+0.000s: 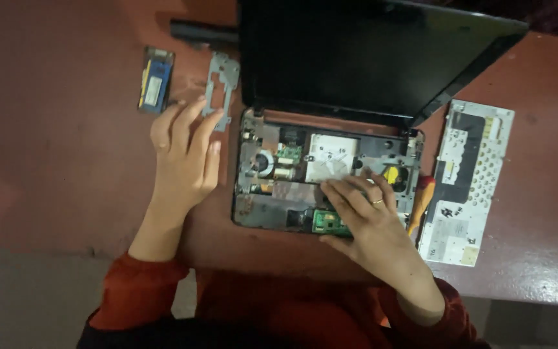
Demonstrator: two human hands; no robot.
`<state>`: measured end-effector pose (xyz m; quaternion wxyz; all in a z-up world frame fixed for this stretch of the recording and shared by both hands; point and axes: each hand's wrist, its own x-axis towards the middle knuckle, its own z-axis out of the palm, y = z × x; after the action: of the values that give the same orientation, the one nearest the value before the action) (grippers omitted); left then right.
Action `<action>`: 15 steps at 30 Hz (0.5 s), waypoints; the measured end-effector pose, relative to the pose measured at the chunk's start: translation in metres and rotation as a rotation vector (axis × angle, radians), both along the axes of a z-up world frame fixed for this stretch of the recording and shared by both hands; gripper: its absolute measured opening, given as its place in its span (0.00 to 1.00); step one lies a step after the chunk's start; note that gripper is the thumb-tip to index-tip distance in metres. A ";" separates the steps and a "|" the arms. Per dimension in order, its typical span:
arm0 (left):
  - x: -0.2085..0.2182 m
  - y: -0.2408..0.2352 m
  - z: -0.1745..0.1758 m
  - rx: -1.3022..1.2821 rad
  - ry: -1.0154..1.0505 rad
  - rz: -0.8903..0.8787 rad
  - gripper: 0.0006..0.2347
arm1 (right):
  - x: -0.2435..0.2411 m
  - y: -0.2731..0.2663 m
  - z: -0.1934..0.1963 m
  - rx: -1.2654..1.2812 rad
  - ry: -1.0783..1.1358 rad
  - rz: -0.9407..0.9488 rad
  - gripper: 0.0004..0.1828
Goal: The person disassembles a laptop by removing the bottom cover and unscrewing internal components. They use a screwdriver to detach a metal bracket and remove a small circuit board, placing parts on the table.
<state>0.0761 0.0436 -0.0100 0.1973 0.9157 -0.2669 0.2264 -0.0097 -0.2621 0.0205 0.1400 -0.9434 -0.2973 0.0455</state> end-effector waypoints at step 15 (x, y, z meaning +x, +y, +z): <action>-0.003 0.001 -0.004 -0.063 0.088 0.057 0.13 | -0.010 -0.012 0.017 0.075 0.014 -0.043 0.48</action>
<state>0.0731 0.0445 -0.0141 0.2312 0.9254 -0.2243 0.1998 -0.0192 -0.2741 0.0375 0.1783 -0.9433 -0.2775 0.0377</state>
